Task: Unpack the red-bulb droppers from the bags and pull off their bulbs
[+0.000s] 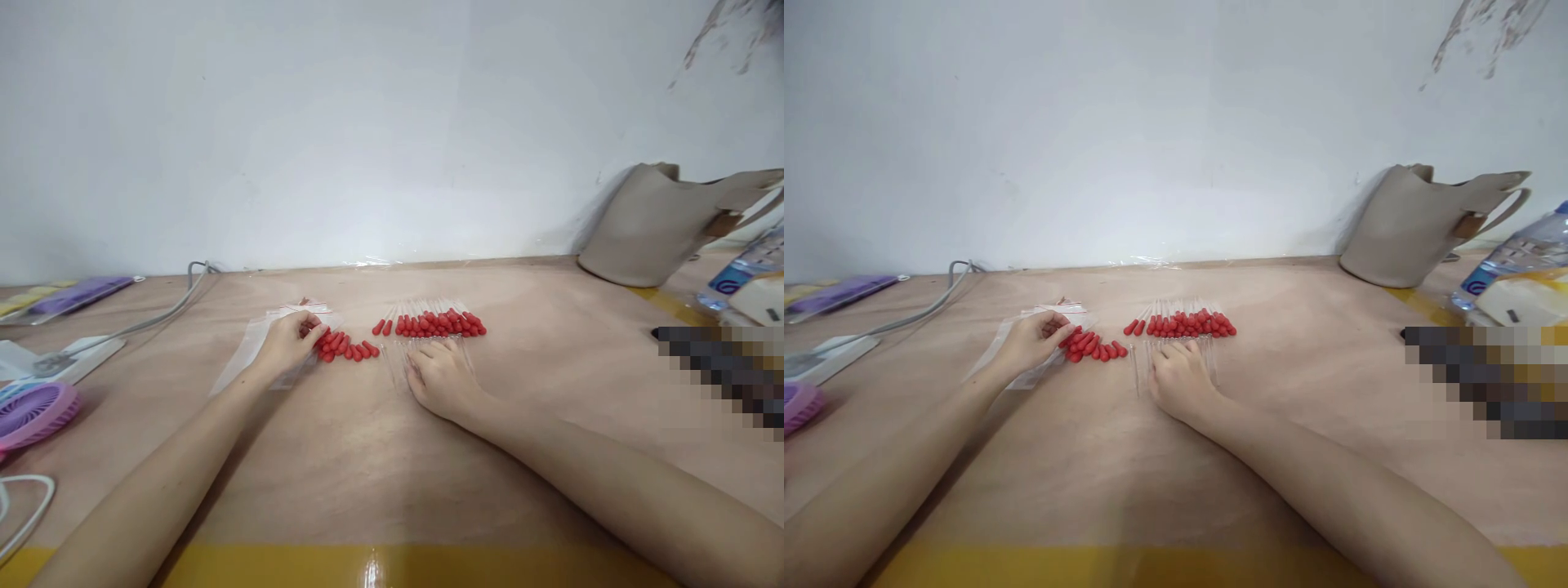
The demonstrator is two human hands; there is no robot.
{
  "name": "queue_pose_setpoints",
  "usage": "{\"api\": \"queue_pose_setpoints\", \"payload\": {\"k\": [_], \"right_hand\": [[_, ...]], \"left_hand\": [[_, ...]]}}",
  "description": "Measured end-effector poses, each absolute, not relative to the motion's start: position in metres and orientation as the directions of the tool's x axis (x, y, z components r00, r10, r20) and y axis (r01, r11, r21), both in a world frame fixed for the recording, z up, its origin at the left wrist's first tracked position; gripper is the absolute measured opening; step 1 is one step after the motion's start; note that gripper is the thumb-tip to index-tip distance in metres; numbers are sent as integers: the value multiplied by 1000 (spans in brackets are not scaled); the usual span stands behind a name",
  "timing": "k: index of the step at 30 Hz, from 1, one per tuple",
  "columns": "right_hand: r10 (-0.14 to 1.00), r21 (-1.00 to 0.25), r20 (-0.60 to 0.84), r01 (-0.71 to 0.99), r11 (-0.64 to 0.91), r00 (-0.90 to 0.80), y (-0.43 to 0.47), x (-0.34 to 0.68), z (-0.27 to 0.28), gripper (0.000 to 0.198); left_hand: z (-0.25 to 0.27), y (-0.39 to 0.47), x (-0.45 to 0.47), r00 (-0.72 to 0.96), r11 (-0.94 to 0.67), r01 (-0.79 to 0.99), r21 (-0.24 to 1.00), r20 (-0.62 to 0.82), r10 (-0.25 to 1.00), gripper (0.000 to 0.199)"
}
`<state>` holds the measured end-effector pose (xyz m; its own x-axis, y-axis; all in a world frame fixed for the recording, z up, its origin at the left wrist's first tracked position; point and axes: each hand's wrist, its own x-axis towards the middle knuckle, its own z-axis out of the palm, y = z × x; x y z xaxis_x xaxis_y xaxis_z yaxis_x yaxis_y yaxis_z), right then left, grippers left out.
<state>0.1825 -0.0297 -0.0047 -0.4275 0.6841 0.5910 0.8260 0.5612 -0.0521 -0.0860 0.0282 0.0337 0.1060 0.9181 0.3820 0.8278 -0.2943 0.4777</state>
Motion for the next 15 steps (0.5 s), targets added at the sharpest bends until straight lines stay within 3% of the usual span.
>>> {"api": "queue_pose_setpoints", "payload": {"k": [3,10,15], "right_hand": [[691,-47,586,834,550,-422,-34,180,-3,18],[724,-113,570,836,537,-388,-40,181,3,37],[616,-107,526,672,733,-587,-41,187,9,31]], "left_hand": [[35,26,-85,113,-306,833,461,400,910,26],[39,18,-72,201,-402,899,176,648,734,20],[44,20,-48,402,-488,873,13,548,733,21]]}}
